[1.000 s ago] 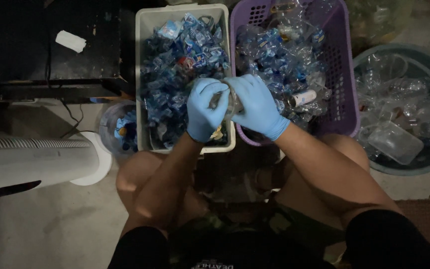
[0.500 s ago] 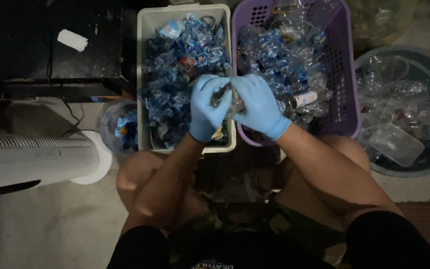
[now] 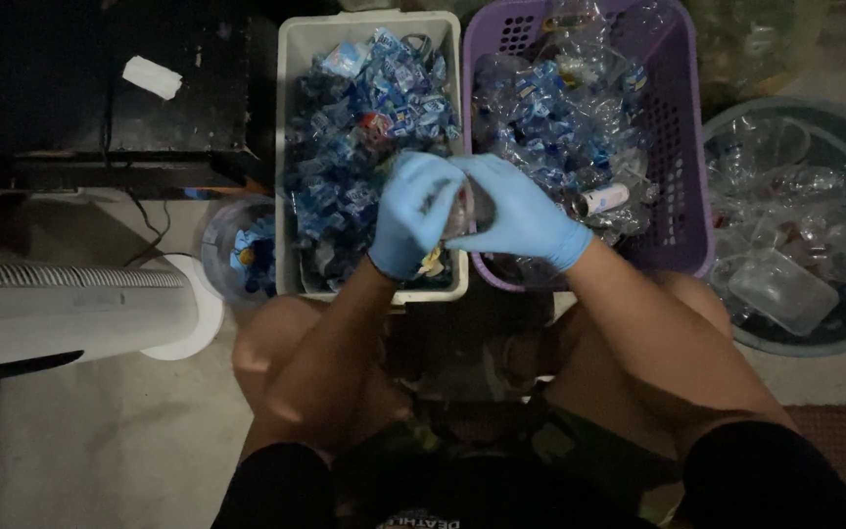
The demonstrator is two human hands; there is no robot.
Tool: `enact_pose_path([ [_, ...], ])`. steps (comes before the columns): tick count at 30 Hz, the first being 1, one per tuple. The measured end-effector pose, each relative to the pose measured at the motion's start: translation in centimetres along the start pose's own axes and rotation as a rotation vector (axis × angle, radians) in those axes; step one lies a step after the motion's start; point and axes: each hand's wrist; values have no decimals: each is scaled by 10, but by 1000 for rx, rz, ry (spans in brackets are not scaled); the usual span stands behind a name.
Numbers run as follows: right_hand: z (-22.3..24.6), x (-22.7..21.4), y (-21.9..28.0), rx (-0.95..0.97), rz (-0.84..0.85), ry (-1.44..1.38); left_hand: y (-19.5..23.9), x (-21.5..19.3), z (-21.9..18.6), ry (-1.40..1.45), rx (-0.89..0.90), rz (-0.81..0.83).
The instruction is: The person sits on the floor and uses scissors to cut plastic water bottles. They pick up bottles from a white bin, cut off the tops and bottoms, and place the cut pieces into a purple basket. The person repeats this process for multiple bottles throughout the video.
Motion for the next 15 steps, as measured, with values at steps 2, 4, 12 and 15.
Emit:
enact_pose_path([
  [2,-1,-7,4,54,75,-156,-1,2,2,43,227,268],
  [4,-5,-5,7,100,113,-219,-2,1,-5,32,256,306],
  [12,-18,3,7,50,147,-43,4,6,1,-77,301,174],
  [15,-20,15,7,-1,120,117,2,1,0,-48,152,78],
])
Point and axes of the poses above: each hand's wrist, its own y-axis away from the middle knuckle, its own x-axis out of the palm, z = x × y, and after that the axes turned 3 degrees about z, right-handed
